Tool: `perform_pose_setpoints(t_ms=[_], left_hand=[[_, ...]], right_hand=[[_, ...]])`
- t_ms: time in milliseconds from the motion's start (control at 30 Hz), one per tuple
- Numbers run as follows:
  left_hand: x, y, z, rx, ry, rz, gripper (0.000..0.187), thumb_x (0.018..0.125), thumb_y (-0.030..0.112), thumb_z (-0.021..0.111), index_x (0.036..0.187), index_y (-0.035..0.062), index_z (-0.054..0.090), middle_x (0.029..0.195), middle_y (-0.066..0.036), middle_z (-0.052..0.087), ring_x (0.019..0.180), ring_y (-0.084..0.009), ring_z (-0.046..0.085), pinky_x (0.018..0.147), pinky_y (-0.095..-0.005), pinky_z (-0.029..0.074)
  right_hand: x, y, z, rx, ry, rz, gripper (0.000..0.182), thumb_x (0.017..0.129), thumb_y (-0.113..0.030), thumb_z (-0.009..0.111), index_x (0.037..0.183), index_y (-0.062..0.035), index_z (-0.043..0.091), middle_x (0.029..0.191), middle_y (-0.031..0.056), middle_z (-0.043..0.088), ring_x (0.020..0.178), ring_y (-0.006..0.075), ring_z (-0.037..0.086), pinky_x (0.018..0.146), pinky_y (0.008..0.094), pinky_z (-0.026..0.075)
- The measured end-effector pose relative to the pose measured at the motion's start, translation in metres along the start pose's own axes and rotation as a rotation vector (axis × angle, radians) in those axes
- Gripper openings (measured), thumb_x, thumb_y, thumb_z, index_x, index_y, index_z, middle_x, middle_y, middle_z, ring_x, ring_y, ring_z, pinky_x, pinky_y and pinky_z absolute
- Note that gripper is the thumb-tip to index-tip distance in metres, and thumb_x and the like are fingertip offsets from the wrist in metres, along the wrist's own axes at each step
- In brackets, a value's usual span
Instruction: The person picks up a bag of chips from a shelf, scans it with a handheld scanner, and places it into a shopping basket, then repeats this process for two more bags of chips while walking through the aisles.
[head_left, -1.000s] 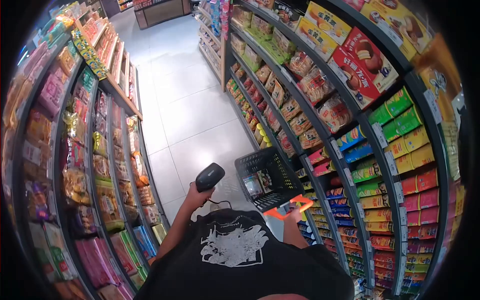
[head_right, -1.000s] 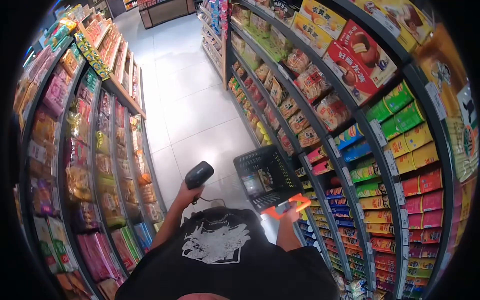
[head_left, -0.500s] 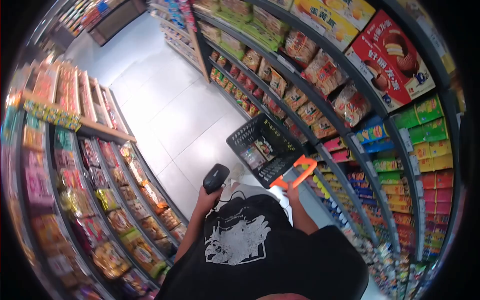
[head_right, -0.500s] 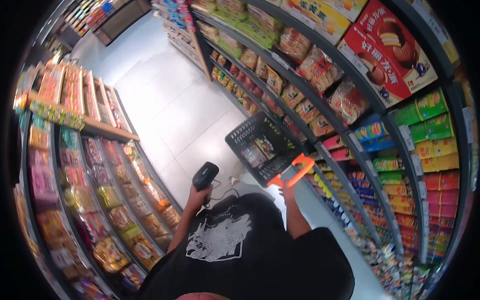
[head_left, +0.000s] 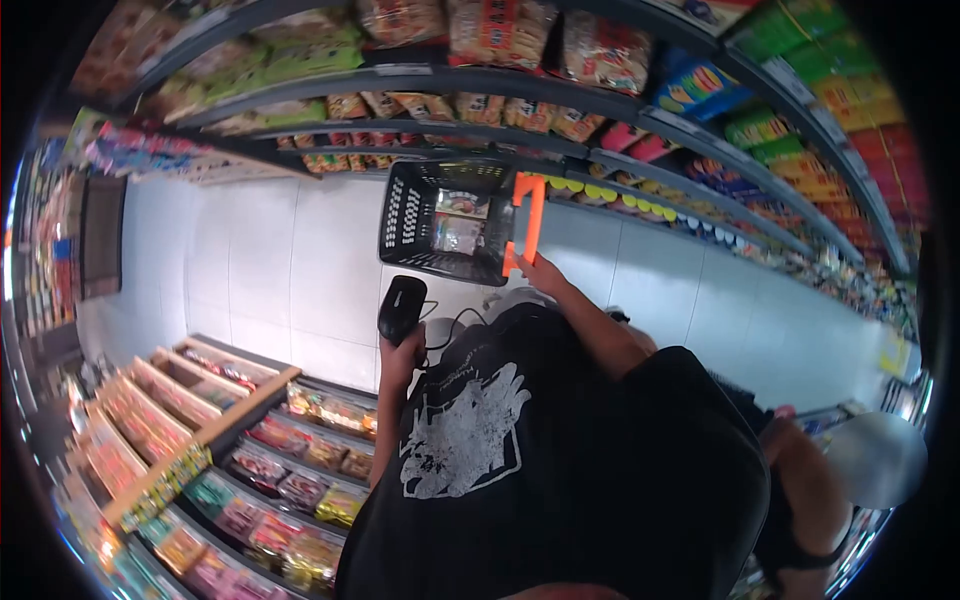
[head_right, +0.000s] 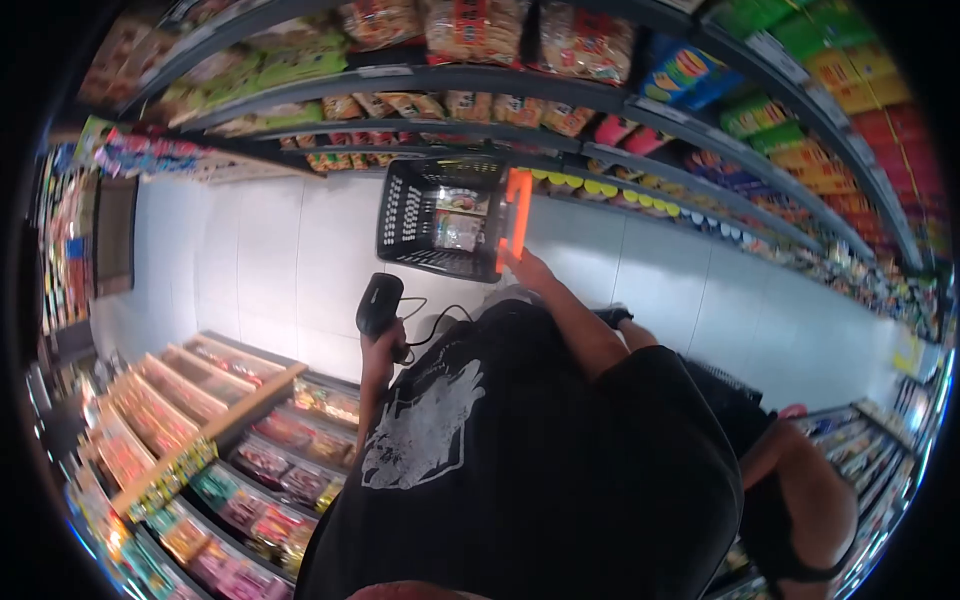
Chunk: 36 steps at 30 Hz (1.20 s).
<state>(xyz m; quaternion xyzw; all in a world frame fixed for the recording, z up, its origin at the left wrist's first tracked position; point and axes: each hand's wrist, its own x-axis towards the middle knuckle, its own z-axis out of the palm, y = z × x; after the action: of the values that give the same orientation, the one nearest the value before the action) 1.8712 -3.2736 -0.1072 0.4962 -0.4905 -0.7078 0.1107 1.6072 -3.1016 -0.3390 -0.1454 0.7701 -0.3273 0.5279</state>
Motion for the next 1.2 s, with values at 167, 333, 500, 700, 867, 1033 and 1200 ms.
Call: perform_pose_setpoints(t_ms=[167,333,500,700,867,1033,1200], left_hand=[[0.040,0.027,-0.002,0.066,-0.114,-0.069,0.014,0.088,0.012,0.065,0.077,0.0091,0.056,0.058,0.002,0.050,0.048,-0.0076,0.046,0.046,-0.0256,0.034],[0.094,0.037,-0.026,0.149,-0.269,-0.067,0.013,0.088,0.013,0.067,0.081,0.0081,0.058,0.060,0.003,0.052,0.049,-0.0071,0.047,0.045,-0.0255,0.034],[0.136,0.078,-0.048,0.157,-0.445,0.059,0.009,0.088,0.008,0.068,0.087,0.0063,0.060,0.061,0.003,0.053,0.049,-0.0061,0.047,0.045,-0.0245,0.034],[0.187,0.094,-0.076,0.102,-0.542,0.049,0.008,0.089,0.008,0.067,0.090,0.0045,0.060,0.063,0.002,0.053,0.051,-0.0073,0.049,0.047,-0.0242,0.036],[0.211,0.092,-0.094,0.111,-0.671,0.026,0.008,0.090,0.008,0.066,0.097,0.0035,0.063,0.066,0.003,0.054,0.053,-0.0055,0.048,0.048,-0.0226,0.034],[0.226,0.083,-0.112,0.104,-0.730,0.003,0.011,0.092,0.009,0.065,0.101,0.0029,0.064,0.069,0.003,0.054,0.055,-0.0044,0.047,0.049,-0.0218,0.033],[0.237,0.077,-0.132,0.115,-0.756,0.019,0.008,0.092,0.009,0.065,0.096,0.0029,0.062,0.067,0.002,0.054,0.054,-0.0054,0.047,0.048,-0.0229,0.033]], right_hand=[[0.011,0.062,0.030,-0.228,-0.016,-0.003,0.051,0.091,-0.049,0.058,0.120,-0.0063,0.062,0.103,0.0208,0.069,0.094,0.0326,0.067,0.084,0.0420,0.052],[-0.006,0.109,0.060,-0.085,0.213,0.067,0.036,0.086,-0.036,0.064,0.103,-0.0048,0.070,0.093,0.0166,0.072,0.086,0.0282,0.069,0.081,0.0383,0.054],[-0.034,0.109,0.110,-0.038,0.323,0.201,0.028,0.086,-0.031,0.065,0.099,-0.0073,0.073,0.090,0.0168,0.072,0.087,0.0300,0.070,0.080,0.0398,0.055],[-0.046,0.144,0.156,-0.597,0.044,0.022,0.019,0.073,-0.023,0.067,0.084,-0.0092,0.074,0.087,0.0183,0.069,0.086,0.0395,0.066,0.080,0.0449,0.054],[-0.130,0.074,0.172,-0.614,0.056,-0.210,0.022,0.072,-0.025,0.068,0.088,-0.0100,0.073,0.089,0.0169,0.069,0.086,0.0381,0.067,0.080,0.0433,0.054],[-0.165,0.055,0.205,-0.724,-0.101,-0.482,0.029,0.071,-0.024,0.070,0.097,-0.0108,0.070,0.092,0.0150,0.070,0.087,0.0360,0.068,0.080,0.0414,0.054],[-0.157,0.073,0.248,-0.398,0.007,-0.205,0.017,0.082,-0.017,0.068,0.094,-0.0043,0.069,0.090,0.0120,0.070,0.080,0.0246,0.067,0.076,0.0370,0.053]])
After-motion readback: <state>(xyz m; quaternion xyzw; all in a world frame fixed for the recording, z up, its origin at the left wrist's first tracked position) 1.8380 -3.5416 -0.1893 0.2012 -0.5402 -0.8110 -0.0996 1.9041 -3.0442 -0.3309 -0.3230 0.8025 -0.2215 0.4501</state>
